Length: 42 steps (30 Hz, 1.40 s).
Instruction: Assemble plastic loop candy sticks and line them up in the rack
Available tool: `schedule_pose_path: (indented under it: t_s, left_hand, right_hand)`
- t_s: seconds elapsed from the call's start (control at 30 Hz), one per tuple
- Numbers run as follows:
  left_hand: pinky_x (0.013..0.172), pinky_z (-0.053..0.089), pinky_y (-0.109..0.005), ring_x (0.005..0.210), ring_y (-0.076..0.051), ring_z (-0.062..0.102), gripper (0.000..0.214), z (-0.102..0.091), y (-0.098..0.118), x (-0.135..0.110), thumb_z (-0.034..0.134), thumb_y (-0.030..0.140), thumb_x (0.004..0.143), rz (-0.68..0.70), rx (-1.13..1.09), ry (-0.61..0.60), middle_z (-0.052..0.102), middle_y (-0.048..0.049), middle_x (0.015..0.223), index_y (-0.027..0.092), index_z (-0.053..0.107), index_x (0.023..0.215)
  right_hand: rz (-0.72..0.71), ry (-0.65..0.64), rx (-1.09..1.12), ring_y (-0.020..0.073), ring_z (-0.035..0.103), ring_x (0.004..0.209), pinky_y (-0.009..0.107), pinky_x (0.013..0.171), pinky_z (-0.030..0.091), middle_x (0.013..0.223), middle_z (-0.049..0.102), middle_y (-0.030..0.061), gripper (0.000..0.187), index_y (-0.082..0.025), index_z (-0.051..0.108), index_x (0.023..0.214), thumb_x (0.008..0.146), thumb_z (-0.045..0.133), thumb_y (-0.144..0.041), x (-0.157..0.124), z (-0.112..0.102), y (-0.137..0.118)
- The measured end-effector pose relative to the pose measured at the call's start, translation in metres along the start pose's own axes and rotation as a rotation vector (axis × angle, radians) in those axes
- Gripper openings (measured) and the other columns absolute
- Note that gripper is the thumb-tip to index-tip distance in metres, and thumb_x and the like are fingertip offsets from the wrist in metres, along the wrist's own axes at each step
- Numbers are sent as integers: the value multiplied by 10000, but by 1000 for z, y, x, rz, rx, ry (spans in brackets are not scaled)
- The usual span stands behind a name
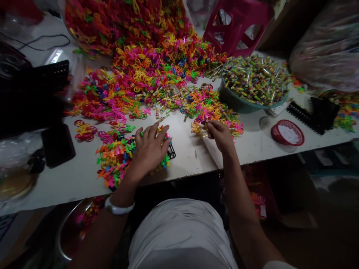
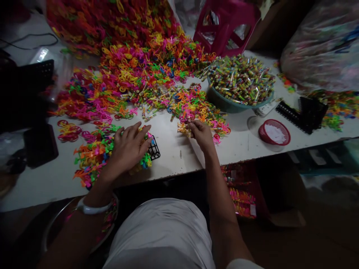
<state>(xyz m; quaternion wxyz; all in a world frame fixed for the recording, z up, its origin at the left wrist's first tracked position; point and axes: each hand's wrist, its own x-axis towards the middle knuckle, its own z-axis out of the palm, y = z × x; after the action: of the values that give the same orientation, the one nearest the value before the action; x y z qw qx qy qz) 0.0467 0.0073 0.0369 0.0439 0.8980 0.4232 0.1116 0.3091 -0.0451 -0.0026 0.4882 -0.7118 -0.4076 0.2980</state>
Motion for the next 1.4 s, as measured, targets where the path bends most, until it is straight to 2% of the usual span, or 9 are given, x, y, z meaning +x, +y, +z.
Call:
schedule_pose_path:
  t_s: [0.17, 0.53, 0.73, 0.87, 0.97, 1.07, 1.17, 1.27, 1.4]
  left_hand:
    - [1114, 222, -544, 1310, -318, 422, 483, -1, 0, 0, 341, 422, 974, -4, 8, 0, 432, -154, 1461, 212, 463, 1391]
    - [1150, 196, -554, 1419, -327, 291, 458, -3, 6, 5, 427, 379, 955, -33, -96, 32, 330, -181, 1523, 161, 491, 1352]
    - [1039, 419, -397, 1186, -222, 555, 294, -15, 35, 20, 492, 312, 946, 187, -350, 223, 630, -111, 1249, 162, 590, 1178]
    - [926, 472, -385, 1017, -224, 615, 206, -13, 44, 22, 469, 274, 955, 172, -351, 292, 693, -90, 1025, 171, 638, 1016]
    - [926, 472, -388, 1024, -230, 599, 210, -9, 43, 21, 497, 292, 942, 144, -400, 273, 679, -106, 1028, 160, 640, 1021]
    - [1011, 433, -412, 1157, -246, 549, 280, -10, 41, 23, 558, 345, 906, 84, -588, 182, 637, -126, 1175, 162, 630, 1104]
    - [998, 446, -386, 1128, -238, 583, 334, -17, 40, 27, 589, 432, 871, 26, -887, -82, 656, -95, 1182, 198, 649, 1101]
    - [909, 491, -348, 1042, -225, 624, 400, -26, 41, 30, 632, 442, 827, -26, -1135, -347, 682, -77, 1137, 204, 638, 1149]
    - [885, 498, -332, 1052, -212, 622, 490, -29, 48, 30, 728, 334, 745, -69, -1318, -461, 667, -76, 1177, 213, 613, 1205]
  right_hand:
    - [-98, 10, -200, 166, 576, 689, 280, 625, 431, 766, 683, 47, 243, -164, 715, 814, 747, 638, -384, 1, -4, -2]
    - [-128, -122, -182, 180, 590, 744, 303, 683, 427, 792, 681, 34, 219, -193, 746, 866, 753, 670, -365, -19, 0, -18]
    - [-120, -254, 2, 157, 532, 706, 276, 634, 403, 763, 625, 11, 205, -211, 721, 822, 749, 697, -401, -45, 11, -36]
    - [-101, -242, 66, 155, 512, 696, 268, 618, 394, 745, 613, 11, 183, -210, 713, 784, 734, 713, -385, -58, 12, -40]
    - [-1, -302, 185, 129, 469, 625, 249, 561, 368, 714, 601, -1, 202, -206, 705, 791, 740, 714, -401, -66, 9, -39]
    - [76, -426, 307, 98, 412, 558, 232, 507, 326, 702, 587, -12, 245, -204, 707, 837, 782, 681, -442, -73, 5, -38]
    - [76, -491, 372, 90, 407, 546, 228, 494, 321, 726, 596, -6, 278, -205, 713, 891, 805, 659, -464, -76, -2, -34]
    - [69, -470, 420, 87, 397, 526, 232, 486, 321, 719, 595, -5, 309, -205, 710, 944, 817, 644, -479, -77, -11, -29]
    - [63, -370, 434, 89, 407, 514, 233, 474, 319, 710, 591, -12, 312, -208, 675, 963, 804, 664, -476, -75, -26, -27]
